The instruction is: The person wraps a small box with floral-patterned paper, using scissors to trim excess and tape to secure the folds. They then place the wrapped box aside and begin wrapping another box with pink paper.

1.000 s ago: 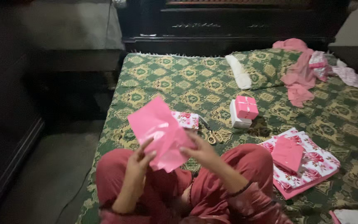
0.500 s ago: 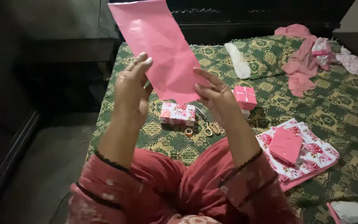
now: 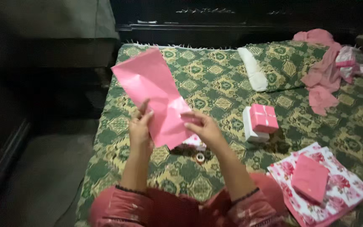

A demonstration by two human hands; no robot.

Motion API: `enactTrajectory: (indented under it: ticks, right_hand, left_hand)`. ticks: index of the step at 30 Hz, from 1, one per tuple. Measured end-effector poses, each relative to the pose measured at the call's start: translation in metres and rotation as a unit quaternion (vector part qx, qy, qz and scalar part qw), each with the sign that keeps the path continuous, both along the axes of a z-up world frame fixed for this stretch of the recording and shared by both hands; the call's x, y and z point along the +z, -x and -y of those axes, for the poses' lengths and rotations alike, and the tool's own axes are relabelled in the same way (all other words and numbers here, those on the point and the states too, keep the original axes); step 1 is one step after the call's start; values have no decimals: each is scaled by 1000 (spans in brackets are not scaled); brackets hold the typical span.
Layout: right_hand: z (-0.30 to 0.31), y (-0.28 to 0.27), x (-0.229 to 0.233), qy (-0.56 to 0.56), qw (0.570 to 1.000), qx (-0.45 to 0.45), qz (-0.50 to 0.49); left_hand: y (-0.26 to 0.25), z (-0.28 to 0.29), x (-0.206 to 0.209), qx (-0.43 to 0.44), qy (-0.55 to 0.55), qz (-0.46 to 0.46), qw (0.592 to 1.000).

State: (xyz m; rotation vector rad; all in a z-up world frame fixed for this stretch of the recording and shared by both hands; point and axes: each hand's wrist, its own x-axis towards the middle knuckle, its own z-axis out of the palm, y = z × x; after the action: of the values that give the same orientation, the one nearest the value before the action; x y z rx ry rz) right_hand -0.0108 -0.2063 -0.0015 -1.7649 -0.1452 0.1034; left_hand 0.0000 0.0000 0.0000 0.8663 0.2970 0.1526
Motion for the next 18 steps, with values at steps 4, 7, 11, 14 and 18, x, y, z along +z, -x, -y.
enactTrajectory:
  ticks: [4, 7, 11, 14, 18]
  right_hand:
    - [7, -43, -62, 9, 1000, -25, 11]
    - [17, -68, -106, -5, 998, -45, -52]
    - [24, -91, -138, 14, 995, -80, -63]
    - [32, -112, -150, 38, 985, -125, -115]
    - [45, -116, -176, -31, 986, -130, -100]
  left_hand:
    - [-42, -1, -55, -17, -141, 42, 989]
    - [-68, 4, -98, -28, -178, -27, 983]
    - [-99, 3, -135, -63, -222, 109, 967]
    - [-117, 2, -156, -139, -233, 67, 960]
    - [-122, 9, -195, -195, -180, 37, 963]
